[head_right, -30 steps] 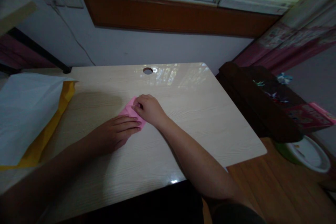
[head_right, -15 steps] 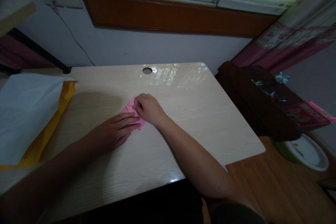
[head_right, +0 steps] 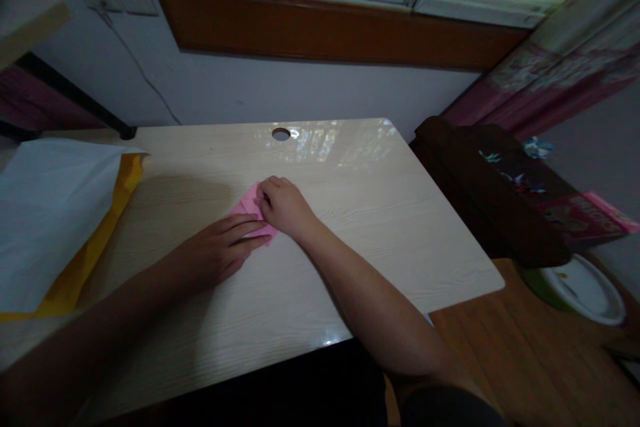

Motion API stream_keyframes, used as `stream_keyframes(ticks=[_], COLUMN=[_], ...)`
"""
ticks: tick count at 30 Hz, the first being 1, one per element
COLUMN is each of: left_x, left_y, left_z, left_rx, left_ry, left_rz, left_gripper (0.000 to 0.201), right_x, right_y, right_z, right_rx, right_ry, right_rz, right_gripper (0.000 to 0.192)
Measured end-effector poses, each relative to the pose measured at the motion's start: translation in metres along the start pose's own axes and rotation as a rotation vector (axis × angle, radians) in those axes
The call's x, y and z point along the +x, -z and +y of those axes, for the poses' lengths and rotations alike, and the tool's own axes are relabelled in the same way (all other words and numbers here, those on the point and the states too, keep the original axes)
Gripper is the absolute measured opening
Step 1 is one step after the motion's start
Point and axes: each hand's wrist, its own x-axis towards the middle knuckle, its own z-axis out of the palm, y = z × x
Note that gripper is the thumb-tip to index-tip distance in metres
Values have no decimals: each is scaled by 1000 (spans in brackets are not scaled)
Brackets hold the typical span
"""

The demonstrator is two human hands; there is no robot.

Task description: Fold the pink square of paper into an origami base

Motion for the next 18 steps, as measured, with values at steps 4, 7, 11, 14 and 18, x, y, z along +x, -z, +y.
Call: stream_keyframes(ticks=[4,7,11,14,18], left_x=[1,1,-1,-4,-9], left_y=[2,2,0,-2,-3], left_z=[0,0,-1,-6,-16], left_rx=[-1,-11,-27,-24,7], left_ry=[-3,-5,9,43,93], left_rz=[4,-5,-7,-7,24], left_gripper=[49,48,47,45,44], right_x=[0,0,0,1,2], right_y=[0,-1,-1,0,0], right_z=[0,1,2,2,1], right_rx=[11,27,30,30,29], right_ry=[-11,-9,-5,-6,-7], right_rz=[1,2,8,7,2], right_gripper=[6,5,6,7,8])
